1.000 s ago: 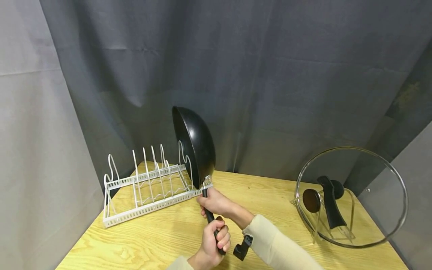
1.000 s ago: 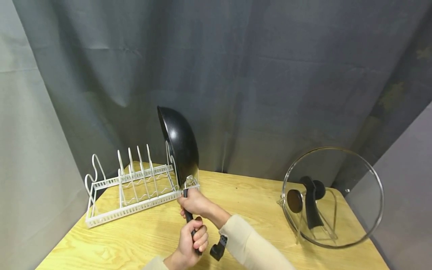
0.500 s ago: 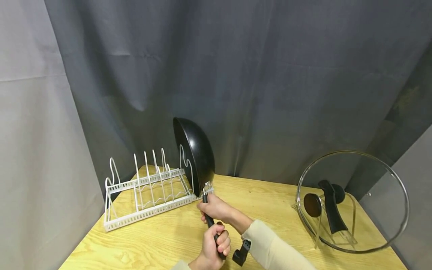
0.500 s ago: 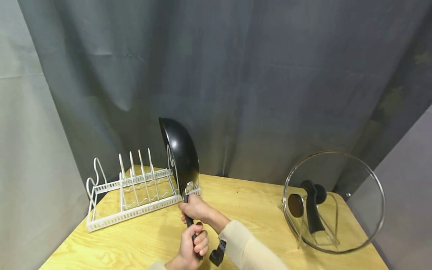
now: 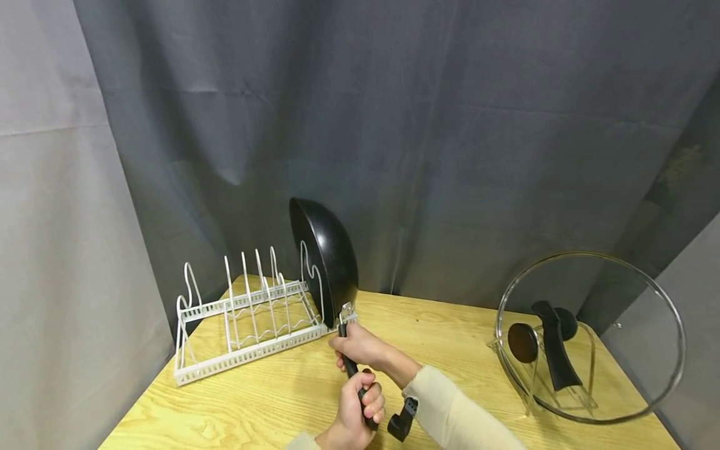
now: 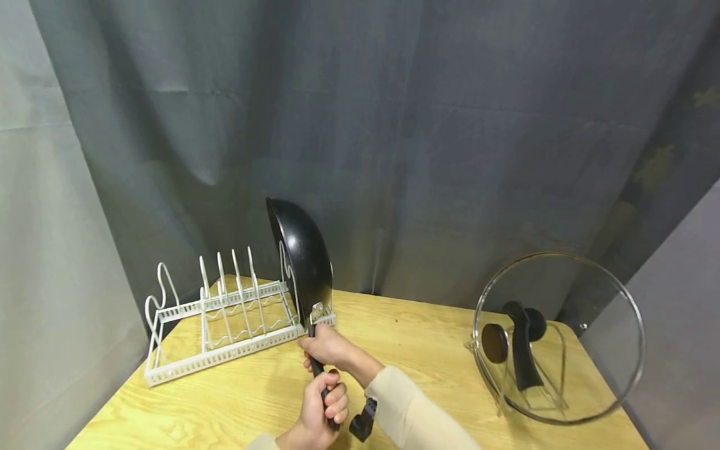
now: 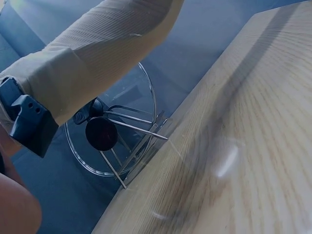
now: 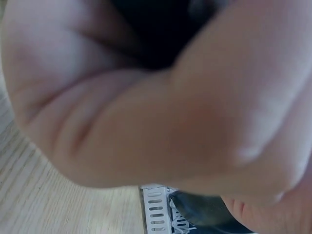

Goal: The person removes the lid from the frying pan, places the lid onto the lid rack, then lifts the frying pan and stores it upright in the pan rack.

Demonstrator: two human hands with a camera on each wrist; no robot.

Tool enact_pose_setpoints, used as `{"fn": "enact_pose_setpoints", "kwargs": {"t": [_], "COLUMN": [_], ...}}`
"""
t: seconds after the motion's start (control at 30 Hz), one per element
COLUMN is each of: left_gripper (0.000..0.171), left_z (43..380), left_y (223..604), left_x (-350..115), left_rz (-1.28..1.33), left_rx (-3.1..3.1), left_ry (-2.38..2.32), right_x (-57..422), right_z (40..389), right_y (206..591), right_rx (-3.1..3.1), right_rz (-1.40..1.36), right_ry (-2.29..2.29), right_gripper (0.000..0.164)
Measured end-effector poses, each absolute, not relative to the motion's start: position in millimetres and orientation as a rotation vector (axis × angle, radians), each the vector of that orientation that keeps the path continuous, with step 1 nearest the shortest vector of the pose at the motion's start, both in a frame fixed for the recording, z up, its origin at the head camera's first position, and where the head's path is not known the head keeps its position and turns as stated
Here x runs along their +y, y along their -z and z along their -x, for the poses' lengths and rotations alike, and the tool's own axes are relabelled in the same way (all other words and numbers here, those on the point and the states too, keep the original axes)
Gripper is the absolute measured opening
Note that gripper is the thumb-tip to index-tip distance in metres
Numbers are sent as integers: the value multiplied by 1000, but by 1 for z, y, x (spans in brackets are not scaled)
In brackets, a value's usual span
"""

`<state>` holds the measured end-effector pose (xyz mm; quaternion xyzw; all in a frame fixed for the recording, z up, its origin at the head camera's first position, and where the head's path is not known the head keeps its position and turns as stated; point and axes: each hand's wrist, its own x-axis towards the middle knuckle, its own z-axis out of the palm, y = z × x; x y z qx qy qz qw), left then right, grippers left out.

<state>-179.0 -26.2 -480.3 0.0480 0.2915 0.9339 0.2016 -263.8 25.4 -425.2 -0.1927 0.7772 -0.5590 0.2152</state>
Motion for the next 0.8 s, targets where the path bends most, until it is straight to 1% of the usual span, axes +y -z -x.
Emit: {"fn": "enact_pose_setpoints", "kwargs": {"t": [0.17,0.4,0.63,0.7,0.8], "left_gripper": [34,33,35,35,35], "left_z": [183,188,198,199,201], "left_y": [481,484,483,484,486], "left_x": [-27,-30,-31,-32,-33], "left_rz": [-123,-98,-81,-79,-81], "left_rx": [853,879,898,901,911], "left_ry": [-2604,-2612,-2618,-2605,-2588], "right_x": [25,26,25,24,23], "right_z": [268,277,283,283,285], "right_y": [426,429,426,425,425], "right_rx": [2115,1927,1779,1787,1806], "right_rz": [508,469,409,407,416], "right_ry": [1570,1645,1708,1689,1654], "right_gripper": [29,15,7,9,17]}}
